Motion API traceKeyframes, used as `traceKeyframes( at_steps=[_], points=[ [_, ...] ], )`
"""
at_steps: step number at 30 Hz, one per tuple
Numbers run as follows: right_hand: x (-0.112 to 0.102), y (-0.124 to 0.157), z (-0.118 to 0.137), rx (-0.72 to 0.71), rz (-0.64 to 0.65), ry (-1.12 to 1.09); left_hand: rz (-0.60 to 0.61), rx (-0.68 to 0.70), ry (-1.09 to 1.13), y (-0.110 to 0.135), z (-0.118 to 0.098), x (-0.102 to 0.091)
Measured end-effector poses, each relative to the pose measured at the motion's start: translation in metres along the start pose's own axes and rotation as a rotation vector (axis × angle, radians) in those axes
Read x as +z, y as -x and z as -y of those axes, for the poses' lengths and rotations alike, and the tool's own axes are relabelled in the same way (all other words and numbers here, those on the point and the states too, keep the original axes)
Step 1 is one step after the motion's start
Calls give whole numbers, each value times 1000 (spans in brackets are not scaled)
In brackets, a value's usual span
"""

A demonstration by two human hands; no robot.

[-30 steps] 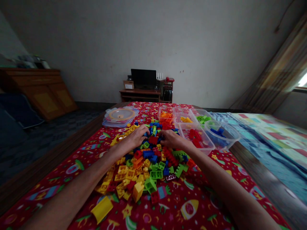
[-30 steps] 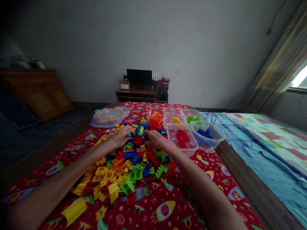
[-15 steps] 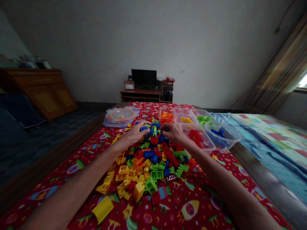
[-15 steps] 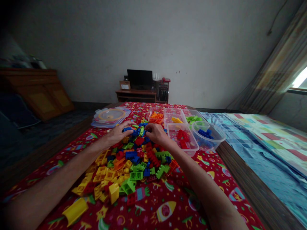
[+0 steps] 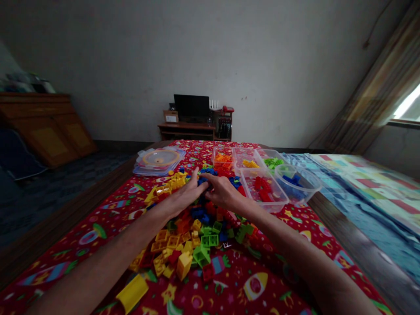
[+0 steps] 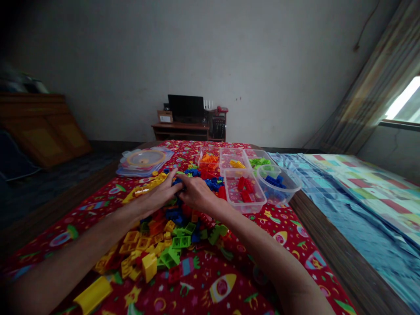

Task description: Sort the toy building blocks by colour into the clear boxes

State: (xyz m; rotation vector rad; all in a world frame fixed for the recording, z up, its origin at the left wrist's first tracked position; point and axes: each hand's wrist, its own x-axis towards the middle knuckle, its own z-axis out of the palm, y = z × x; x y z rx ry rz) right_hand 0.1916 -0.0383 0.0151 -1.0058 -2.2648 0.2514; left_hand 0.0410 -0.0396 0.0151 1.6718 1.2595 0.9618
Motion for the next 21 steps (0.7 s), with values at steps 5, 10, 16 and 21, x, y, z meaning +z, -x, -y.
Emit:
traceKeyframes(
  at_steps=[5,10,16,21],
  points=[
    [-17,-1,2,-21,-34,43,89,1,173,5,-7,4],
    [-72,-2,-24,164,-213,177,27,130,207,-5,-9,-7],
    [-158,36,-83,532,-428,524,29,210,112,-17,-10,-33],
    [-190,78,-120,827,-193,634,-53,249,-29,-21,-8,-49]
  ],
)
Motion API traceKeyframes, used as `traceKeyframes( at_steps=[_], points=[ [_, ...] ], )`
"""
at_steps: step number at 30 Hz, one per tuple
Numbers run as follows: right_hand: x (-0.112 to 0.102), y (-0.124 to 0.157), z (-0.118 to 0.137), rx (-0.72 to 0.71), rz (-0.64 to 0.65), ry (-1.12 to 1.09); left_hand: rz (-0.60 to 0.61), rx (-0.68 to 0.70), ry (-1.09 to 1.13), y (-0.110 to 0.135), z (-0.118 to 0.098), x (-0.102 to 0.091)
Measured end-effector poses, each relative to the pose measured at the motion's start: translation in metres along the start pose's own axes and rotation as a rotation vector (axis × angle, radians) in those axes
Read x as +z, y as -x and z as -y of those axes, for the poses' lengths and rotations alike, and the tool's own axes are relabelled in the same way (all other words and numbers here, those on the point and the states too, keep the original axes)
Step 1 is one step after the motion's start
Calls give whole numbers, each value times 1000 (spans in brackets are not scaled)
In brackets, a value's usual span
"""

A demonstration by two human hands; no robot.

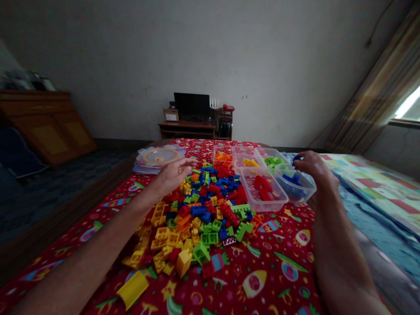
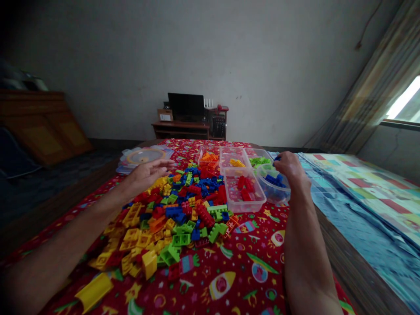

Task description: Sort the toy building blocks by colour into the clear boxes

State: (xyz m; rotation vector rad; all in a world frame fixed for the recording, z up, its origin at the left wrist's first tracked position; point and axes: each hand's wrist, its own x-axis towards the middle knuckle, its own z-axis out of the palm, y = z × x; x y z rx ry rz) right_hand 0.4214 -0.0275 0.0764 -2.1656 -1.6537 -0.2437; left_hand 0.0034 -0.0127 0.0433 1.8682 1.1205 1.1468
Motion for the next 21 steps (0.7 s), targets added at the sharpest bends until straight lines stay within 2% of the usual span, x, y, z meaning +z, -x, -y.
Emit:
traceKeyframes(
  at_steps=[3,5,9,11,13,16,19,21],
  points=[
    [0,0,-7,19,103,39,-36,-40,-51,-5,10,-8],
    [-1,1,3,-13,49,24,-43,-51,-85,-10,17,-12],
    [-3,9,49,-134,-126,-59,15,-38,-221,-13,21,-20],
    [-3,18,78,-260,-112,-135,78,1,-345,-4,19,-25],
    [-2,29,104,-404,-52,-214,146,95,-479,17,16,-31],
    [2,46,132,-595,27,-297,253,315,-648,74,9,-35],
    [7,57,144,-711,73,-348,421,571,-794,140,-3,-25],
    [9,61,148,-737,88,-353,572,729,-922,170,-12,-12]
  ],
)
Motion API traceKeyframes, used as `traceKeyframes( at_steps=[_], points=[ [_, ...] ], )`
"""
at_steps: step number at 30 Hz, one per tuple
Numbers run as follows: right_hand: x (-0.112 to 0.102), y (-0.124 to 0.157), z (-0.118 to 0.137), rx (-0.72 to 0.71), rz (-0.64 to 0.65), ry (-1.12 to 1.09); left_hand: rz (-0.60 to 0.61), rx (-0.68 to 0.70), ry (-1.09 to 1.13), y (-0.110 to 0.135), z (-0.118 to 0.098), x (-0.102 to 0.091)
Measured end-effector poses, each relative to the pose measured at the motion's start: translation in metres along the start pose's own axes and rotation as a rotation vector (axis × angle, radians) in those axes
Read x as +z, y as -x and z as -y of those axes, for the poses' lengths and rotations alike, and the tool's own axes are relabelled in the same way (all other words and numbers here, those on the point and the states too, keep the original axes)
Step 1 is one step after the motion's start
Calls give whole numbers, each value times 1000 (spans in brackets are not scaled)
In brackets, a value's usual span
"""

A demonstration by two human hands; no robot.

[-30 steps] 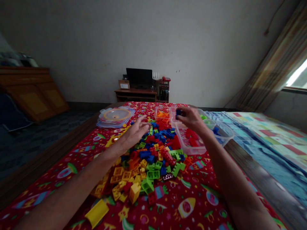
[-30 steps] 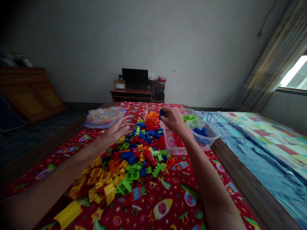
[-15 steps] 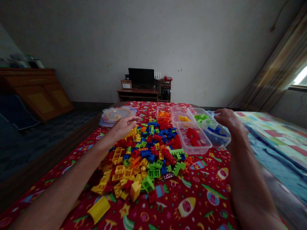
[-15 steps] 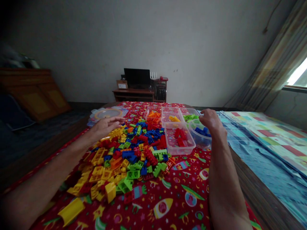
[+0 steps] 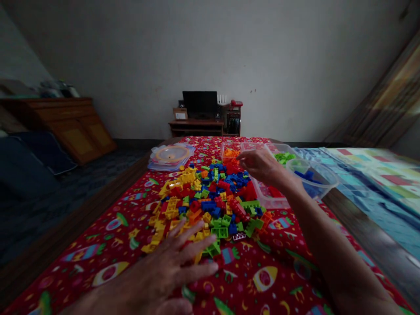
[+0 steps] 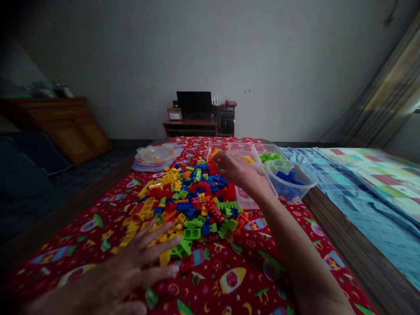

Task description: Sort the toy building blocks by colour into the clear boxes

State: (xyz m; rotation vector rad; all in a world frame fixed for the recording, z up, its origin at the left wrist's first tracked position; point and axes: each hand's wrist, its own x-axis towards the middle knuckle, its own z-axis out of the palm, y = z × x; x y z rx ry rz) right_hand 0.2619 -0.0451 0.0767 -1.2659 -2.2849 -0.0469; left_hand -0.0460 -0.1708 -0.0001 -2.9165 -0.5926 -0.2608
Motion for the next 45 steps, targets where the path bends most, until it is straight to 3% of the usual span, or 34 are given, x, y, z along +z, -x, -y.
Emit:
traceKeyframes(
  at_steps=[3,8,15,23,26,28,31,34,37,40,45],
  points=[
    [2,1,4,-15,13,-1,44,182,-89,-9,-19,8],
    [2,2,11,-32,63,-2,51,208,-128,-50,8,19],
    [14,2,11,-20,66,29,-46,87,8,-98,52,14],
    [21,0,15,-39,131,31,-132,-299,478,-128,120,30],
    [22,1,14,-57,107,7,-224,-432,572,-119,125,16],
    [21,2,13,-74,92,-5,-259,-457,500,-97,118,5],
    [16,2,14,-65,83,11,-155,-296,296,-43,94,-3],
    [14,2,17,-50,102,26,-37,-140,115,14,62,3],
    [16,1,18,-67,104,20,70,-31,-46,46,40,15],
    [22,-1,17,-85,107,33,82,-20,-139,42,41,26],
    [30,1,19,-75,155,54,-13,-80,-50,-10,73,33]
  ],
)
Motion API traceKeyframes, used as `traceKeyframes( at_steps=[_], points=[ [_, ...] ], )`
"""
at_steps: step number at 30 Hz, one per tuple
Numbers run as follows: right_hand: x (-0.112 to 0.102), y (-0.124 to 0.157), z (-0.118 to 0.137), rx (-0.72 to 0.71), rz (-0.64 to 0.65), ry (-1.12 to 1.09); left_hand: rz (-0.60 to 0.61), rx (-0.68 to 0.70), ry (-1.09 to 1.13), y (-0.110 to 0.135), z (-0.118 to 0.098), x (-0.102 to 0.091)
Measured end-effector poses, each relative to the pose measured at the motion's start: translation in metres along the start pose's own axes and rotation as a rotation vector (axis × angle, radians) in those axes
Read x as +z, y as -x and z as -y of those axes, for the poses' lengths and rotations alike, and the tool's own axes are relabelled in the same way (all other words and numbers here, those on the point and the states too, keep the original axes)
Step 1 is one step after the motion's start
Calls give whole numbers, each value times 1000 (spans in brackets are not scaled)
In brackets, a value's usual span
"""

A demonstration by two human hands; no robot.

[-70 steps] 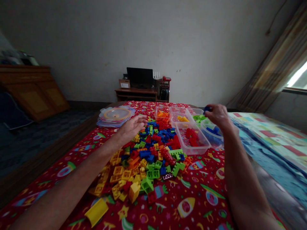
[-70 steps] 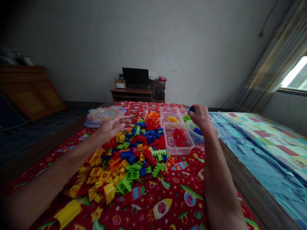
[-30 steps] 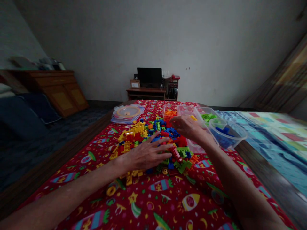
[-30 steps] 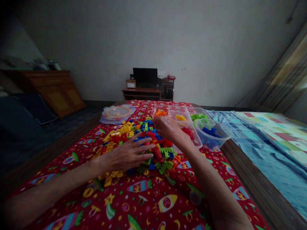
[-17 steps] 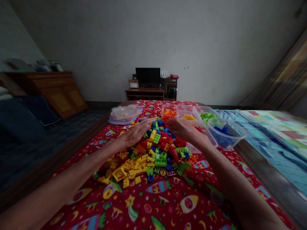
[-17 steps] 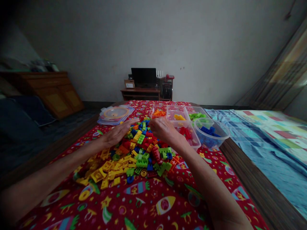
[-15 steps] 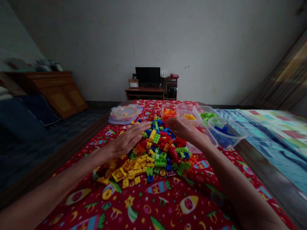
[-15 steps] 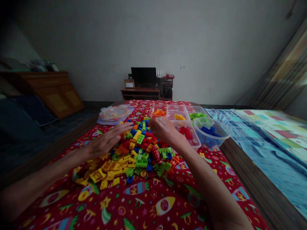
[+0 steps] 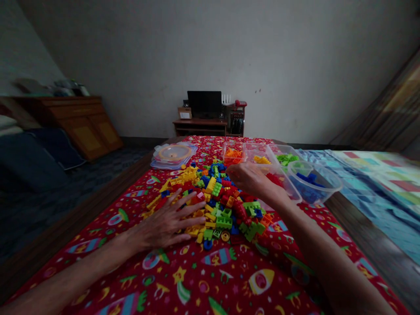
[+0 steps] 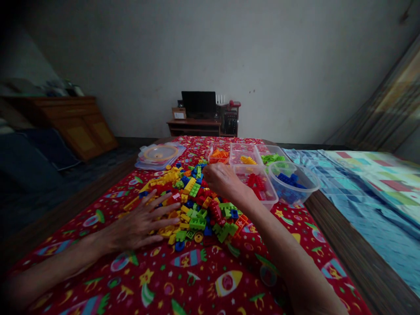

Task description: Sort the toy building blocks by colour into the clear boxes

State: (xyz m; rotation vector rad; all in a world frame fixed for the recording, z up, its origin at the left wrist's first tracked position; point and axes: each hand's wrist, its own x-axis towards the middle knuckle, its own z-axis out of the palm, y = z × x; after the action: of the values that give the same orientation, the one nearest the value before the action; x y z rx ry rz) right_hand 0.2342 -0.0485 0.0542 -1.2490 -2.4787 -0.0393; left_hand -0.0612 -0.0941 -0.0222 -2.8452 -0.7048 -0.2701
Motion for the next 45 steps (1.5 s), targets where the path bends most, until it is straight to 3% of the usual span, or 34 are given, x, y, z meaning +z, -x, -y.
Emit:
traceKeyframes(
  at_steps=[7,11,15,18,23,26,30,36,40,45],
  points=[
    [19,-3,9,-3,55,4,-170,-130,56,-73,21,5],
    [26,-7,10,40,63,42,-260,-258,158,-97,29,9],
    [31,-7,5,33,-12,1,-305,-408,421,-113,43,9],
    [34,-6,1,7,-62,-59,-336,-527,563,-116,57,7],
    [50,-8,-2,-144,-29,-146,-170,-573,619,-108,74,-5],
    [63,-13,-4,-197,-12,-207,-149,-598,654,-100,76,-13],
    [68,-14,-4,-116,-54,-211,-133,-647,671,-96,77,-15],
    [55,-8,-3,-14,-139,-179,-273,-680,956,-97,79,-11],
    [51,-7,-2,36,-229,-254,-352,-697,1180,-99,70,-14],
    [49,-12,4,166,-204,-400,-363,-755,1294,-106,56,-14]
  ],
)
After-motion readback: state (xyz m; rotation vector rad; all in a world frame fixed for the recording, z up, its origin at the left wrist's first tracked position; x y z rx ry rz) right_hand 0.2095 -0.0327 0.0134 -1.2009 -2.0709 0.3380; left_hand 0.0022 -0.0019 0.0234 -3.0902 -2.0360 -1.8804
